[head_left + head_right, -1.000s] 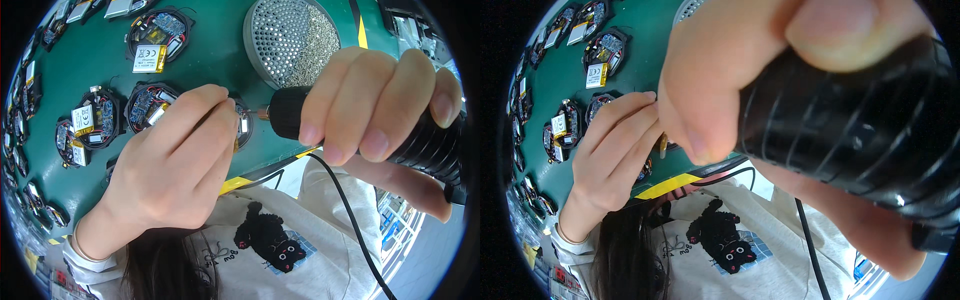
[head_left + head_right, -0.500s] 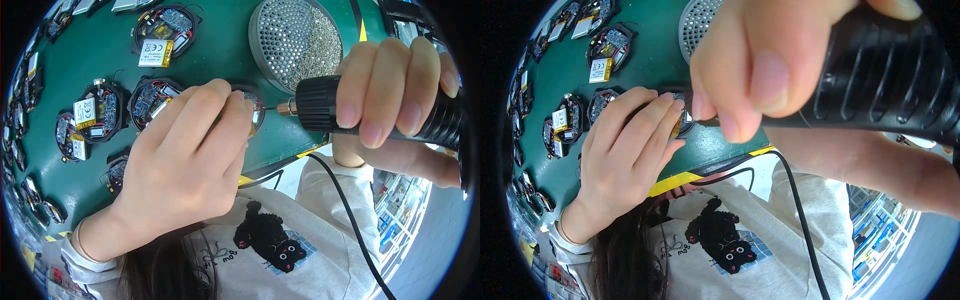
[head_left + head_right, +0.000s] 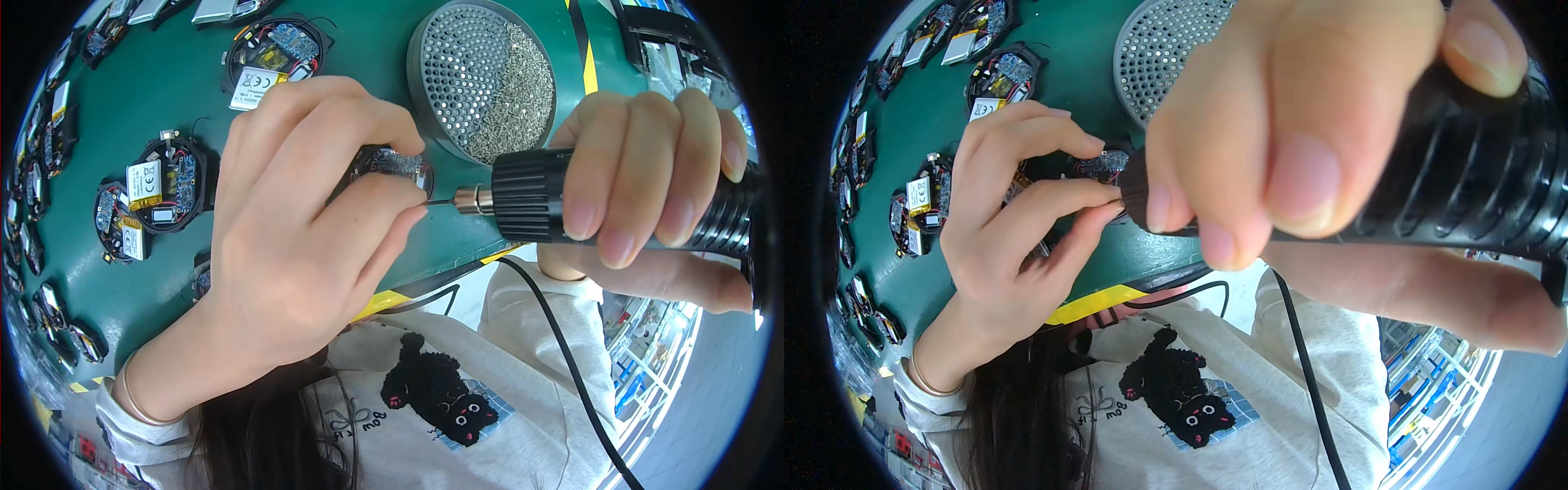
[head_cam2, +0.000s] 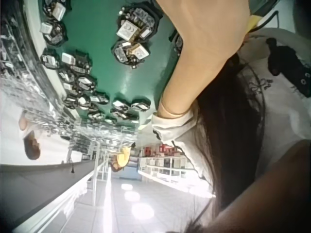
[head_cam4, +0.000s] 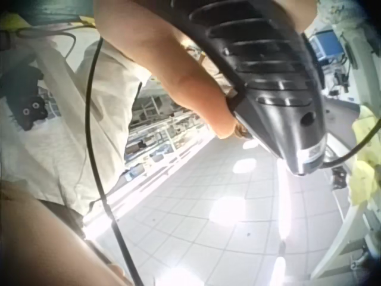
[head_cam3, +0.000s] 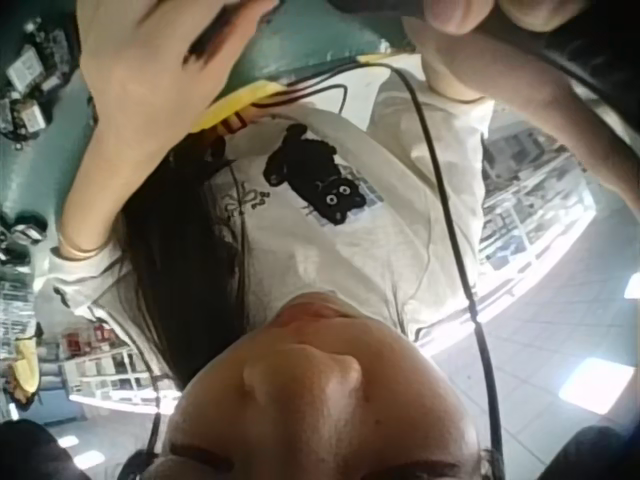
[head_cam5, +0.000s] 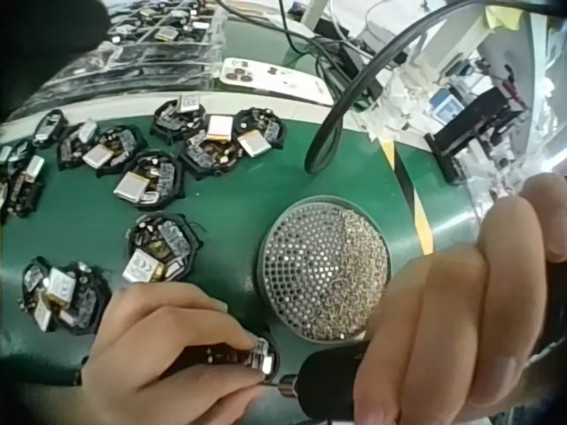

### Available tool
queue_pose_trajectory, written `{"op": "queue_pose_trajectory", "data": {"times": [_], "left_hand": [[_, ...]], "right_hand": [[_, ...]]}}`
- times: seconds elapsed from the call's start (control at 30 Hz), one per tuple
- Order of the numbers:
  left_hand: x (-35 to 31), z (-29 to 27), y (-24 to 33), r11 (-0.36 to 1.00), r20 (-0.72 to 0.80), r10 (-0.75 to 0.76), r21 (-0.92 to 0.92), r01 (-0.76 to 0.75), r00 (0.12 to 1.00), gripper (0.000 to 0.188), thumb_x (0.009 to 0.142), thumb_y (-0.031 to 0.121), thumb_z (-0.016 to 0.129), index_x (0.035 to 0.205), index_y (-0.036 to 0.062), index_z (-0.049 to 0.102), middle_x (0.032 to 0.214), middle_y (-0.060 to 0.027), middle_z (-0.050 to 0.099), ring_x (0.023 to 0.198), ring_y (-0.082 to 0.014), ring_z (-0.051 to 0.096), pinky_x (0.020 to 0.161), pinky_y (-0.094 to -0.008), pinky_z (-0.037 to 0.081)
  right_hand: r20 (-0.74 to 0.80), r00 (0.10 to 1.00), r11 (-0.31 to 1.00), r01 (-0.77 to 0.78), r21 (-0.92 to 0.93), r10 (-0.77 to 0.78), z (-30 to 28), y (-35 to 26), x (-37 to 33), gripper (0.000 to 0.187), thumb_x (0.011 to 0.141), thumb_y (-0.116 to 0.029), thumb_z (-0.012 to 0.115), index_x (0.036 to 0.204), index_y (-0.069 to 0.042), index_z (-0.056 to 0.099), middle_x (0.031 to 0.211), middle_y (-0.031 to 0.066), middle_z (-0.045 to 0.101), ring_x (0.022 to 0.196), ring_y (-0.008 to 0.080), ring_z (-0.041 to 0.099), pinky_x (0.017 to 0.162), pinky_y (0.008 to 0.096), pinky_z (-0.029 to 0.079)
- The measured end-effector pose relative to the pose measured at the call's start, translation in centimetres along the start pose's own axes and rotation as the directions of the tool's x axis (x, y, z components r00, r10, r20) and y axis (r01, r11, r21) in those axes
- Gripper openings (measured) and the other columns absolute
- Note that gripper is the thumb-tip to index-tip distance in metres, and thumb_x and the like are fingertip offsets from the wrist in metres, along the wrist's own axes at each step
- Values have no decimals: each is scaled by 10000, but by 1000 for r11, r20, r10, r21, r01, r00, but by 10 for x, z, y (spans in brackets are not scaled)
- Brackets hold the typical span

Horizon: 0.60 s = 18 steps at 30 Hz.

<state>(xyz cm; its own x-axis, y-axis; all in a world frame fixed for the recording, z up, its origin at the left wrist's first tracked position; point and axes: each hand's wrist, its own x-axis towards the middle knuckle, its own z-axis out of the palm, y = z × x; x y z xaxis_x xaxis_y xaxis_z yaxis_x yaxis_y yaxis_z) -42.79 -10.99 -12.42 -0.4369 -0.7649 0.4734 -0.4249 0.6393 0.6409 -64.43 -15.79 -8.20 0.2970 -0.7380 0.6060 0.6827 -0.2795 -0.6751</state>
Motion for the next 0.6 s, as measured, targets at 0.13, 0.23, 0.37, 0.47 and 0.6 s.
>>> {"op": "queue_pose_trajectory", "data": {"times": [0.13,0.23,0.37,0.47,0.6], "left_hand": [[2,-5,2,999,21,-35,2,35,999,203,592,41,756,778,34,676,990,-116,620,971,-326,555,827,-412,434],[4,-5,1,999,37,-38,11,38,999,191,604,60,752,780,44,678,1000,-106,622,994,-327,548,861,-416,411],[4,-5,6,998,67,-62,21,61,996,202,618,86,749,804,56,675,1019,-87,621,1026,-316,537,892,-413,381],[2,-3,3,1000,61,-11,30,10,998,264,617,93,759,855,35,661,1023,-97,614,1016,-319,551,872,-402,418],[2,2,1,984,7,-48,-169,49,999,328,619,105,771,902,-1,642,1022,-122,604,981,-339,579,838,-396,467]], "right_hand": [[-6,1000,999,-31,-18,31,0,-4,2,778,742,-768,535,974,-31,450,779,61,536,563,150,592,482,250,539],[-41,996,995,-86,-55,84,3,-8,5,743,730,-807,492,867,-79,439,714,38,534,548,152,597,472,247,533],[-44,997,998,-62,7,62,1,-7,3,708,736,-780,522,840,-85,438,670,30,530,517,151,593,446,256,524],[-8,999,998,-52,38,52,-2,-6,2,692,738,-740,574,872,-73,448,693,38,535,524,157,593,460,276,523],[91,995,999,-47,28,44,-4,-2,2,707,734,-718,608,923,-52,461,738,52,542,542,162,591,476,290,521]]}}
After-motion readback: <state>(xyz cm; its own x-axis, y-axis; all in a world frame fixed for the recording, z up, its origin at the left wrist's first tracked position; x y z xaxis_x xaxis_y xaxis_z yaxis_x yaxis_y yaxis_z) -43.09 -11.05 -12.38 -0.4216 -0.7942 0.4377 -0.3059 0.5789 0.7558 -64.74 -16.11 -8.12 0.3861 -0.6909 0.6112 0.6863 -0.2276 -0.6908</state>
